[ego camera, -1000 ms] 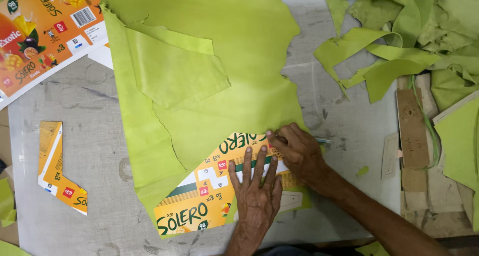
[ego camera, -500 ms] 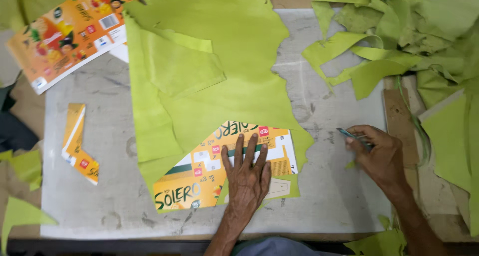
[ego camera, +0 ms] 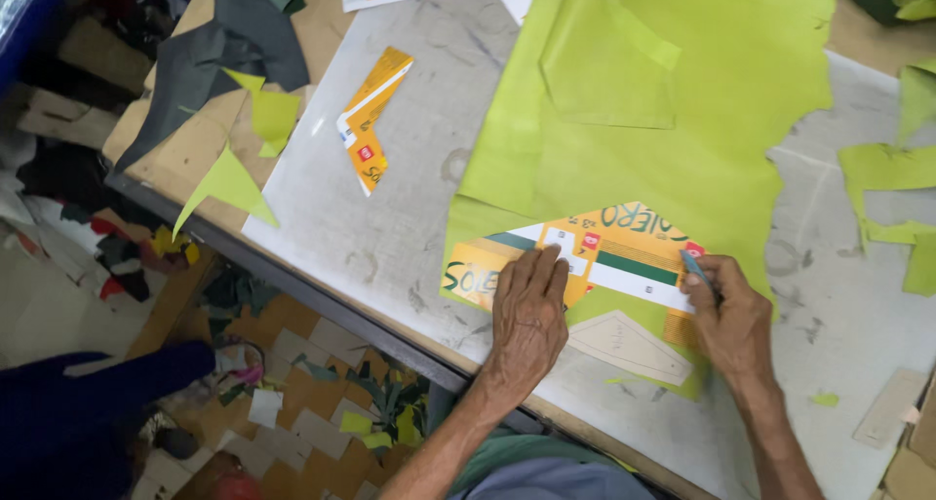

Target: The person places a printed cardboard template on a lime-green sheet of fabric, traces its outline with a pen, and cuts along the traced line using a utility knife. The person repeats this process with different templates and fabric pieces, removing cut pieces and setting them aside.

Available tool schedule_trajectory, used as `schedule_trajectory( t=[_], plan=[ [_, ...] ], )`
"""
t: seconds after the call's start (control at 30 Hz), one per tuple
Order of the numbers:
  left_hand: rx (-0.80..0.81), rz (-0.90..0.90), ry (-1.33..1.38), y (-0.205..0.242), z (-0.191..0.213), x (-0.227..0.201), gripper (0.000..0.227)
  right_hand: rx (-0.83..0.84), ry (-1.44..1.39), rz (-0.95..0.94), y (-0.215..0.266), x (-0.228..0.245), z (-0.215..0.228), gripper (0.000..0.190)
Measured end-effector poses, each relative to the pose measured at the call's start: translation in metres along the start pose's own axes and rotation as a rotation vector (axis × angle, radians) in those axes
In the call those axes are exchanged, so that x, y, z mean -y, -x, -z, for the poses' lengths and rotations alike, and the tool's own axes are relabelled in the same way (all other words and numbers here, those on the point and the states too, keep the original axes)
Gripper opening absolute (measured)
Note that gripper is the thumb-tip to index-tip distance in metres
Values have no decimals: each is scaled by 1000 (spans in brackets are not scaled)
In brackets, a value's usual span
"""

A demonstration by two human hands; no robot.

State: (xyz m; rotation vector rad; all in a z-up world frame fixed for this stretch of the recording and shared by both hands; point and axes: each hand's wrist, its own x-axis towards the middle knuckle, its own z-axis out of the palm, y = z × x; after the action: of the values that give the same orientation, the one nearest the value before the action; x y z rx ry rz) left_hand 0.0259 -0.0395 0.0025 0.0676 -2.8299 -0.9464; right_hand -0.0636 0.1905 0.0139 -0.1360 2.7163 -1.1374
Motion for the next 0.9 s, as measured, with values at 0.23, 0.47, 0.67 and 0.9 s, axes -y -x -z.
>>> schedule_trajectory(
  t=[0.23, 0.47, 0.67, 0.9],
  plan=[
    [-71, -133, 103, 14, 19, 34, 45, 12, 175, 250, -23, 73, -17, 18],
    [-3, -159, 185, 19, 14, 50, 35, 418, 288, 734, -53, 132, -131, 53],
    [-33, -159, 279, 24, 7, 59, 32, 510, 201, 876, -63, 136, -153, 51],
    [-51, -134, 328, 24, 1, 62, 35, 446, 297, 895, -52, 138, -161, 42]
  ],
)
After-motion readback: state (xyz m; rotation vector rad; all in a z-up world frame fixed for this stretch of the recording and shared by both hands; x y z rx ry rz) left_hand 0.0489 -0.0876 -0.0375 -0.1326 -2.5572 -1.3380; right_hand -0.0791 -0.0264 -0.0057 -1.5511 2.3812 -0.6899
